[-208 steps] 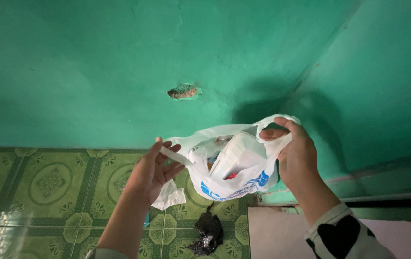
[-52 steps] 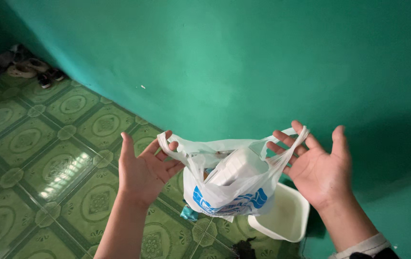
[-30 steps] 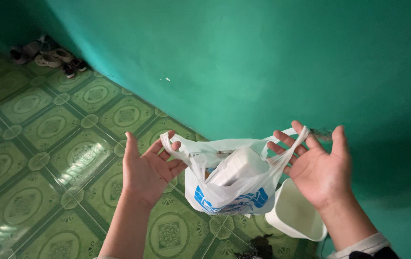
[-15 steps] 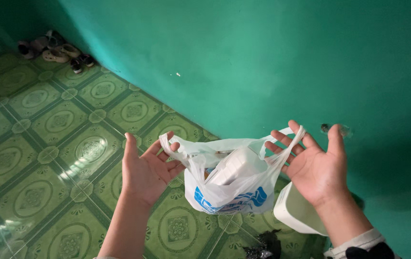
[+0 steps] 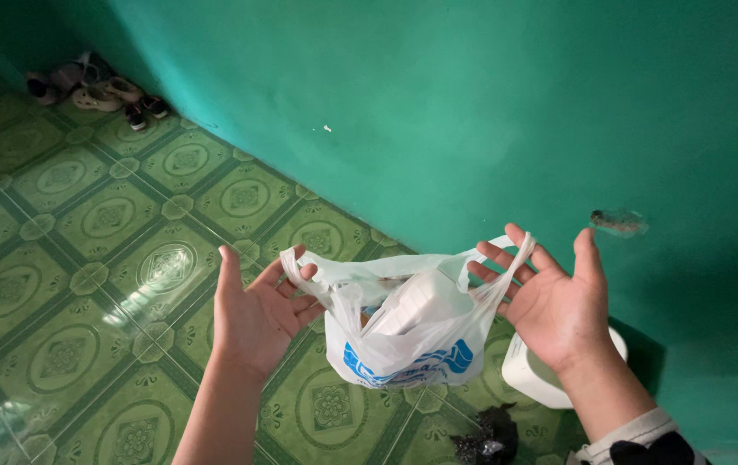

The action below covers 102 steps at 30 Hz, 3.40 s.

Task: The person packs various items into a white plastic bag. They place a white tissue, a blue snack packet, a purple snack packet, and a dark crumpled object into the bag one by one.

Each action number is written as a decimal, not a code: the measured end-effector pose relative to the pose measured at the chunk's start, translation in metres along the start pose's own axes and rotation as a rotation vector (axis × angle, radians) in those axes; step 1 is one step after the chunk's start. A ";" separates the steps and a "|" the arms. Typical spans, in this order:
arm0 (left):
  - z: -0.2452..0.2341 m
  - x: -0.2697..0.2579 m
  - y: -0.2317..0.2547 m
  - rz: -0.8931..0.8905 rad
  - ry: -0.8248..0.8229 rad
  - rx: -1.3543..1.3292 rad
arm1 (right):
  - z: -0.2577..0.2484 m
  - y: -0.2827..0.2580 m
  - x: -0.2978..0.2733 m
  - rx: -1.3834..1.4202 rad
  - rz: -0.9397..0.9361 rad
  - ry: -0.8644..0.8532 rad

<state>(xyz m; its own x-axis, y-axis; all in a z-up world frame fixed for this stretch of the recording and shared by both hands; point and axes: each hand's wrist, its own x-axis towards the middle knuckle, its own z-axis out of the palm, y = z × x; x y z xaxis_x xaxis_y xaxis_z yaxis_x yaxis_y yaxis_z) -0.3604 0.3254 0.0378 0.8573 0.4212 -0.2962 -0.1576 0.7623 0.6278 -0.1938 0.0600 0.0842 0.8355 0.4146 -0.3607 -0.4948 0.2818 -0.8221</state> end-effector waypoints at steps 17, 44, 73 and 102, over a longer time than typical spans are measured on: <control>-0.085 -0.002 0.003 0.000 0.045 -0.025 | 0.019 0.073 0.020 0.031 0.066 -0.039; -0.199 0.026 -0.060 0.166 0.262 -0.038 | 0.012 0.208 0.143 -0.049 0.195 -0.338; -0.336 0.079 -0.146 0.369 0.361 0.056 | 0.002 0.366 0.258 -0.081 0.239 -0.583; -0.420 0.089 -0.235 0.464 0.196 -0.050 | -0.069 0.449 0.274 -0.089 0.222 -0.606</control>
<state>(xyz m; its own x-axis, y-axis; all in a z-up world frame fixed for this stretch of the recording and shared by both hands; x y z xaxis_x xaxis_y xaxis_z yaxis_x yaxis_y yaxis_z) -0.4526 0.3901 -0.4383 0.5838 0.8019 -0.1268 -0.5277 0.4935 0.6913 -0.1702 0.2406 -0.4143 0.4194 0.8768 -0.2353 -0.5966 0.0709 -0.7994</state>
